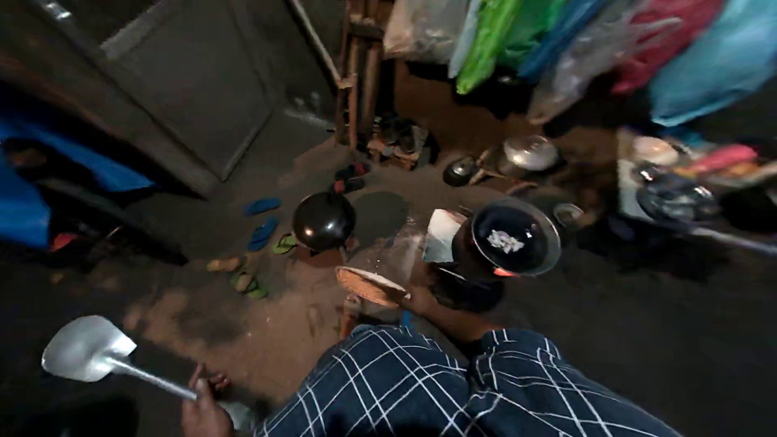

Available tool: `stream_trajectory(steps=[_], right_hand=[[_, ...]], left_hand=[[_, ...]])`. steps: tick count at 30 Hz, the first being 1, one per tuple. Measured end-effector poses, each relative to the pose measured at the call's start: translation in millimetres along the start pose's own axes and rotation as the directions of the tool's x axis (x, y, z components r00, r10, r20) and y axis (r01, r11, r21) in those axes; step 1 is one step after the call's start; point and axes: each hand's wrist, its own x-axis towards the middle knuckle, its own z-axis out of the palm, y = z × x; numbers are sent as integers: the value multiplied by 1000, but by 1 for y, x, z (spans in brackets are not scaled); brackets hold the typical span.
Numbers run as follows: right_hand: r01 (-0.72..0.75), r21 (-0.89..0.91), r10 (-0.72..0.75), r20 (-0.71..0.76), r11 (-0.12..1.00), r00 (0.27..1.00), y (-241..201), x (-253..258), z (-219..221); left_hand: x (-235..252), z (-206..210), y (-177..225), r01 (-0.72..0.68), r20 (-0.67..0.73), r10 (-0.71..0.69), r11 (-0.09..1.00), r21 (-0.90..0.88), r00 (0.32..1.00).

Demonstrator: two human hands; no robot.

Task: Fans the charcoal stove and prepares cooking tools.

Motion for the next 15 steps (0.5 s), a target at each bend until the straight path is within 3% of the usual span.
stream_trajectory(steps=[4, 6, 8, 12, 15], right_hand=[[-180, -33, 181, 32, 983, 983, -15, 26, -16], [-268, 9, 267, 17, 964, 963, -28, 32, -25], [-240, 64, 245, -68, 969, 967, -38, 39, -31], [-61, 135, 91, -232, 989, 968, -43, 38, -31], [-82, 275, 156, -258, 958, 953, -36, 29, -24]], left_hand=[[66, 66, 23, -41, 200, 51, 998, -56, 978], [95, 92, 32, -102, 340, 125, 991, -85, 932], [126, 116, 43, -157, 432, 204, 977, -143, 878], [173, 169, 79, -149, 561, 167, 986, -78, 810], [211, 215, 94, -138, 710, 128, 989, -43, 692]])
